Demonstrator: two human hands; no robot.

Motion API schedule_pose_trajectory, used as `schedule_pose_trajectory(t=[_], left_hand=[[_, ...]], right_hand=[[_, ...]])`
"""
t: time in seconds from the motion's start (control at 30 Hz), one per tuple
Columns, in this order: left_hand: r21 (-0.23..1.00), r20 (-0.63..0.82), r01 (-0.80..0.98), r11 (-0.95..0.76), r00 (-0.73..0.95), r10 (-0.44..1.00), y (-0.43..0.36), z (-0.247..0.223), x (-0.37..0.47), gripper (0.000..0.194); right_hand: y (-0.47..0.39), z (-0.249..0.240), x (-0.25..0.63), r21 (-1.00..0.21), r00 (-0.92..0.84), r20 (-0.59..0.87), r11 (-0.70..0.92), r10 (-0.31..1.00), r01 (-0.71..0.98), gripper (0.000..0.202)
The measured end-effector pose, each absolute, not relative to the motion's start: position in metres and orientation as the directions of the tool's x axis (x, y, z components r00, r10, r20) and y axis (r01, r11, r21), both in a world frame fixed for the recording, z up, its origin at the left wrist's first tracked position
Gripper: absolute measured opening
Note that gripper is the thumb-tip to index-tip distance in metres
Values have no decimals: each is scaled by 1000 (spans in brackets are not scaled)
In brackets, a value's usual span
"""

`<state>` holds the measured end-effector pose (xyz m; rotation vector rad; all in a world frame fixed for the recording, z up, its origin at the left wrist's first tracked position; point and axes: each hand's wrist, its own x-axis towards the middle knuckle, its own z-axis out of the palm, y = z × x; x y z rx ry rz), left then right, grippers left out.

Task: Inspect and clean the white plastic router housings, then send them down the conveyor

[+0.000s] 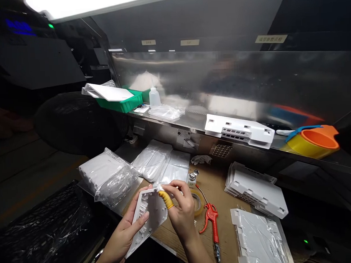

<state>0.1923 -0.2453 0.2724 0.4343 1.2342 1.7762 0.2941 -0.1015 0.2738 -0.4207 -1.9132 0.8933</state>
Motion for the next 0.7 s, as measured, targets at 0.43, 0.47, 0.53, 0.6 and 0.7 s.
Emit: schedule_pose_trajectory(t=[0.43, 0.47, 0.53, 0.6, 0.7], left_hand=[[648, -424, -758, -79, -444, 789, -260, 258, 162, 96], [630, -418, -770, -100, -444, 793, -263, 261, 157, 98], [580, -389, -800, -153, -437, 811, -267, 269, 149, 93], [507, -328, -843, -180, -382, 864, -266, 278, 145, 81], [456, -186, -881, -131, -238, 953, -261, 290, 142, 73]], right_hand=[[-42, 175, 310, -657, -455, 301, 528, 838, 537, 26], [-32, 156, 315, -632, -451, 252, 499, 856, 593, 27], [-20, 122, 323, -577, -454, 158, 455, 877, 678, 30], [-17, 97, 329, -523, -472, 71, 435, 879, 733, 31], [-19, 76, 336, -473, -504, -23, 435, 864, 766, 35]])
